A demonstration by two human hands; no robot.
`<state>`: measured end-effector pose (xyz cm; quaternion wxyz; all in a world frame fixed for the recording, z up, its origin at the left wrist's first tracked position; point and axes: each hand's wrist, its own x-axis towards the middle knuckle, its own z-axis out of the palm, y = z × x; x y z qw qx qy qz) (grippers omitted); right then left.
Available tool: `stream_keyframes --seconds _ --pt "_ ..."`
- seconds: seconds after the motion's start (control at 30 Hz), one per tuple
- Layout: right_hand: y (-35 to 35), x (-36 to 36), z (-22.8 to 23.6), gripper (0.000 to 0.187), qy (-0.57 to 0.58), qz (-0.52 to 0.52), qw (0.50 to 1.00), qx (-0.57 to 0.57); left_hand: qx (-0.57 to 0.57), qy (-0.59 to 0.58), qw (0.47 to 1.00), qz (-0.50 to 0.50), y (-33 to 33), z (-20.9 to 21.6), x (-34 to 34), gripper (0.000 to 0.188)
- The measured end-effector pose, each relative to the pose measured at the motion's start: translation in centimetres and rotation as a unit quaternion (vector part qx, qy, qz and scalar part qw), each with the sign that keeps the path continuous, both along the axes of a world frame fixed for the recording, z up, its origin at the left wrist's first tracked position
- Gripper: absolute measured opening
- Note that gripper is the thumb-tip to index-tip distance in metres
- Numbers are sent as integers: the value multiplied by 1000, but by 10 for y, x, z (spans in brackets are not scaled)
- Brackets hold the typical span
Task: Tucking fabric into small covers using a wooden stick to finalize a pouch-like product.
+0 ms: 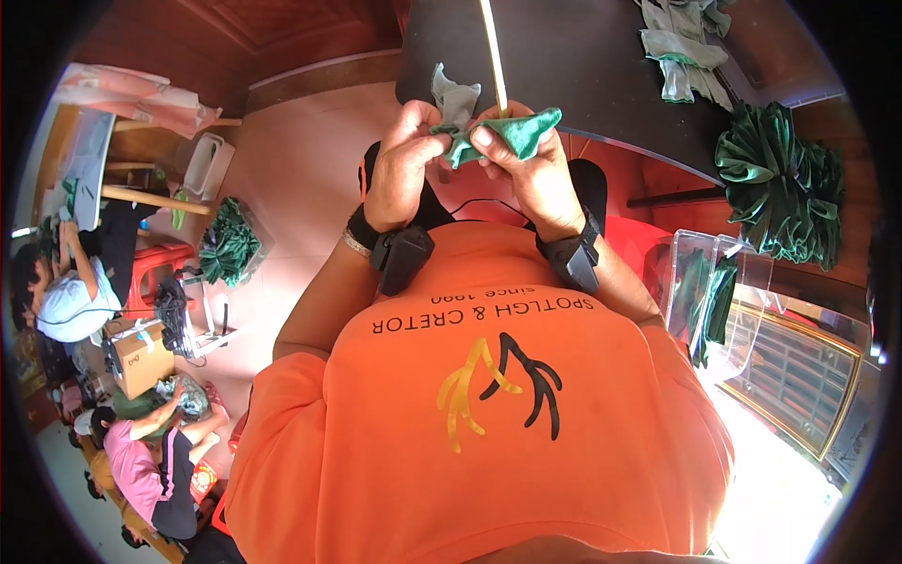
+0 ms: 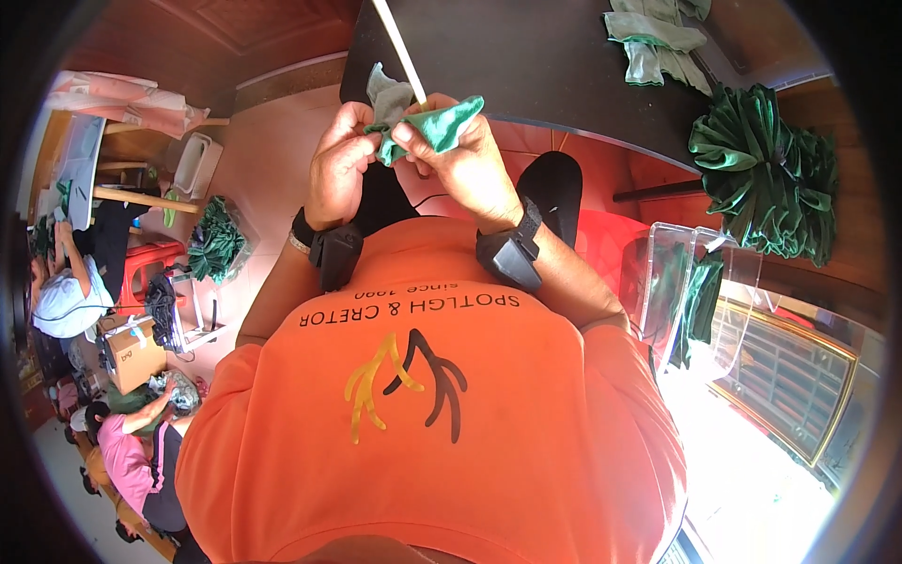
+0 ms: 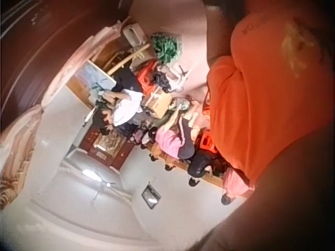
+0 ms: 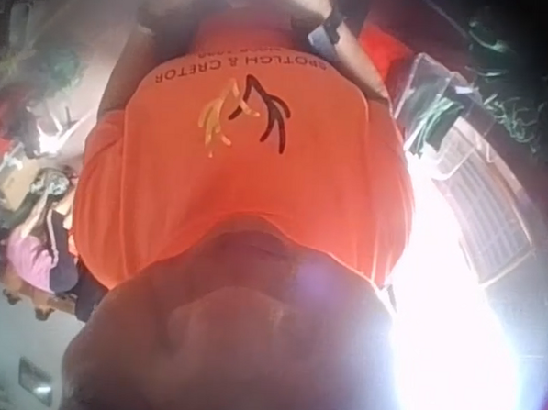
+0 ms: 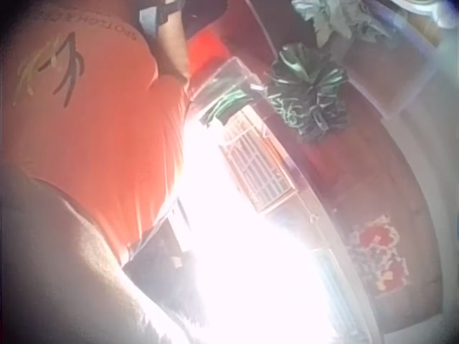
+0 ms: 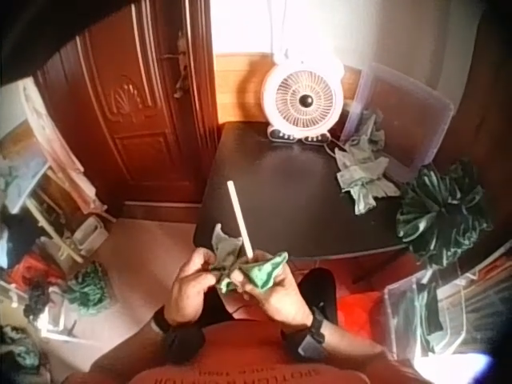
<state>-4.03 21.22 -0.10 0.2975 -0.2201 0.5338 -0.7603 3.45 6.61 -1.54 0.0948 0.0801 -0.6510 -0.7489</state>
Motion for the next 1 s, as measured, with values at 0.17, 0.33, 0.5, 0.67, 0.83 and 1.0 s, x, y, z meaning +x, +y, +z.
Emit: stream_keyframes --seconds 0.17,0.33,0.5,0.67,0.83,1.0 --pt "1 0 4 8 -10 -25 1000 -10 240 29 970 -22 -3 -15 -4 16" --pt "0 0 1 8 -36 -17 999 4 269 16 962 -37 5 -1 -4 15" --pt "-5 3 3 6 0 -1 1000 8 194 5 981 -17 6 0 1 14" --pt "-6 11 -4 7 128 51 990 -31 174 72 979 82 9 -7 4 9" --pt "0 14 2 10 29 70 997 19 155 81 979 108 6 -7 4 6" --pt "-1 1 0 12 -88 19 995 -35 213 57 975 -2 -2 -6 11 28"
